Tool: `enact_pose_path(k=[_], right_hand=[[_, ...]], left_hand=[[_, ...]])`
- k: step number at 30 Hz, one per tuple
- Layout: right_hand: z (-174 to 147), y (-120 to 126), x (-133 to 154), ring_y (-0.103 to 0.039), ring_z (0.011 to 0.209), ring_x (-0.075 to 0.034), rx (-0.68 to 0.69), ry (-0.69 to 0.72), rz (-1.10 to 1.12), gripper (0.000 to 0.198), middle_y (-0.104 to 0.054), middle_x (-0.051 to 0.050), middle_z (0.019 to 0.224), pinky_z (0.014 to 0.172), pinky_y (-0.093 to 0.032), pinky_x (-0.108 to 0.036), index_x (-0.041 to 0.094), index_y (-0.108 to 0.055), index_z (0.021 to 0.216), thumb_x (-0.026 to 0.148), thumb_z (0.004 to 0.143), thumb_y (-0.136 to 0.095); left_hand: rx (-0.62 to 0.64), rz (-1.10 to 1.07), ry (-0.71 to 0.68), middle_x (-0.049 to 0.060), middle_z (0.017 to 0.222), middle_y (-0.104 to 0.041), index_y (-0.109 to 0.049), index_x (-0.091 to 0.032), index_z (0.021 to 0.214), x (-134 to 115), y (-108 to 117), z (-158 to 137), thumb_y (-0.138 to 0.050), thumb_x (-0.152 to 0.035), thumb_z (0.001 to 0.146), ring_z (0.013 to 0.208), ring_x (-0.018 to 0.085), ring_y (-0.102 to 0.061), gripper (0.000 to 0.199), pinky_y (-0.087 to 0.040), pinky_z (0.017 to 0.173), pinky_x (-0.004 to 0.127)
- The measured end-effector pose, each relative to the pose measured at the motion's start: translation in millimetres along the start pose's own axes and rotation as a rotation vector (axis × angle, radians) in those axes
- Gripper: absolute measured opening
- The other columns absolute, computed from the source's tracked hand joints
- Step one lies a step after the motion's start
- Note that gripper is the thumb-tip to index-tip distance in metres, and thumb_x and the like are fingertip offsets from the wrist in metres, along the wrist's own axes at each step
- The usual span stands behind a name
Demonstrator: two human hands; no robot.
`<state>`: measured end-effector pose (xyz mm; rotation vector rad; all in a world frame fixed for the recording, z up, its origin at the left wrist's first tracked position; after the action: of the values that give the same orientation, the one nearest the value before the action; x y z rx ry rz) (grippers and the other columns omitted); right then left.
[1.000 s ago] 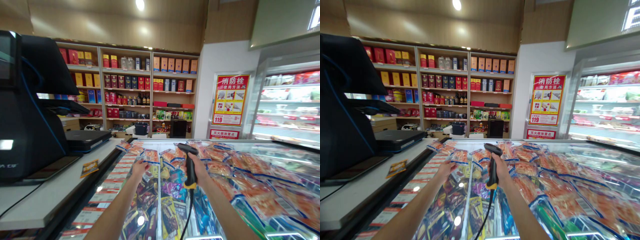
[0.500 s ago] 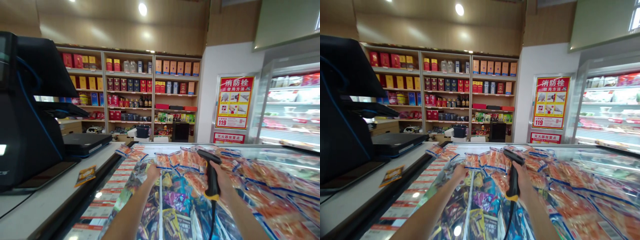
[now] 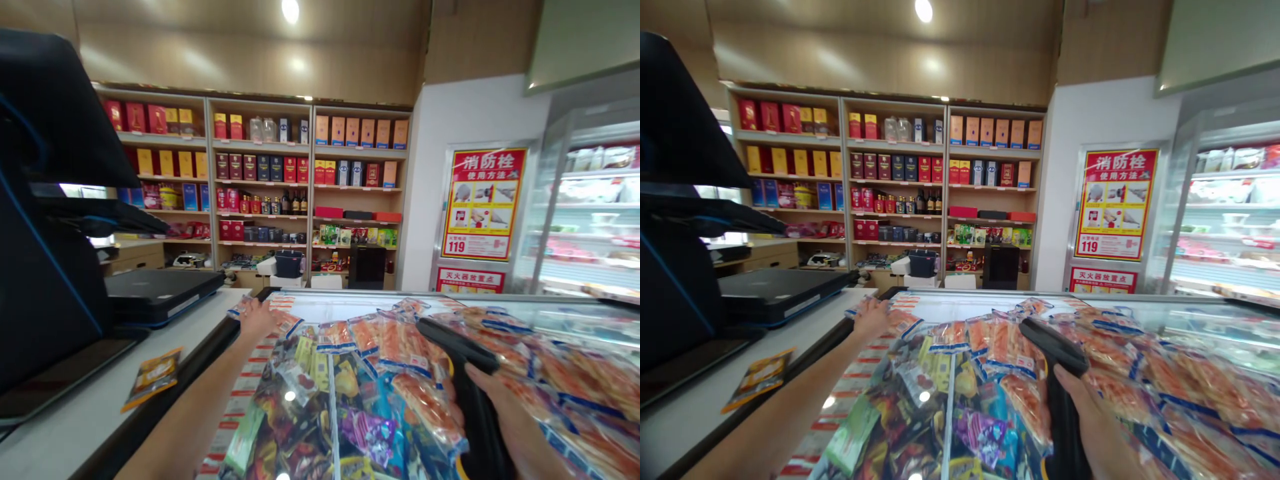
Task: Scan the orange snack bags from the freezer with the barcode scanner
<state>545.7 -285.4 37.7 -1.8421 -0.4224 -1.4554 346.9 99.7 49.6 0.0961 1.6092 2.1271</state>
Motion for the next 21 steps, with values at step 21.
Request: enact_pose_path(k=[21], right_hand=[[-5.0, -26.1, -24.5, -0.048, 0.04, -0.009, 0.137, -0.096, 0.02, 0.026, -0.053, 0.001, 0.048, 0.038, -0.038, -0.019, 0.016, -0.052, 0.068, 0.042, 0.066, -0.053]], left_hand=[[0.136, 0.023, -0.085, 0.011, 0.107, -0.052, -0.06, -0.027, 0.092, 29.0, 0.9, -92.5, -0.043, -0.042, 0.066, 0.098, 0.03, -0.047, 0.034, -0.021, 0.081, 0.059]])
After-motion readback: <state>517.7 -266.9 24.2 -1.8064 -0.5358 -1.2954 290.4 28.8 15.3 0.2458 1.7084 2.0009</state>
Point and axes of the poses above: each hand's wrist, its own z-axis towards the middle knuckle, its own y-axis out of the back of the hand, x = y × z, the point moved 7 cm from there along z, towards the middle knuckle
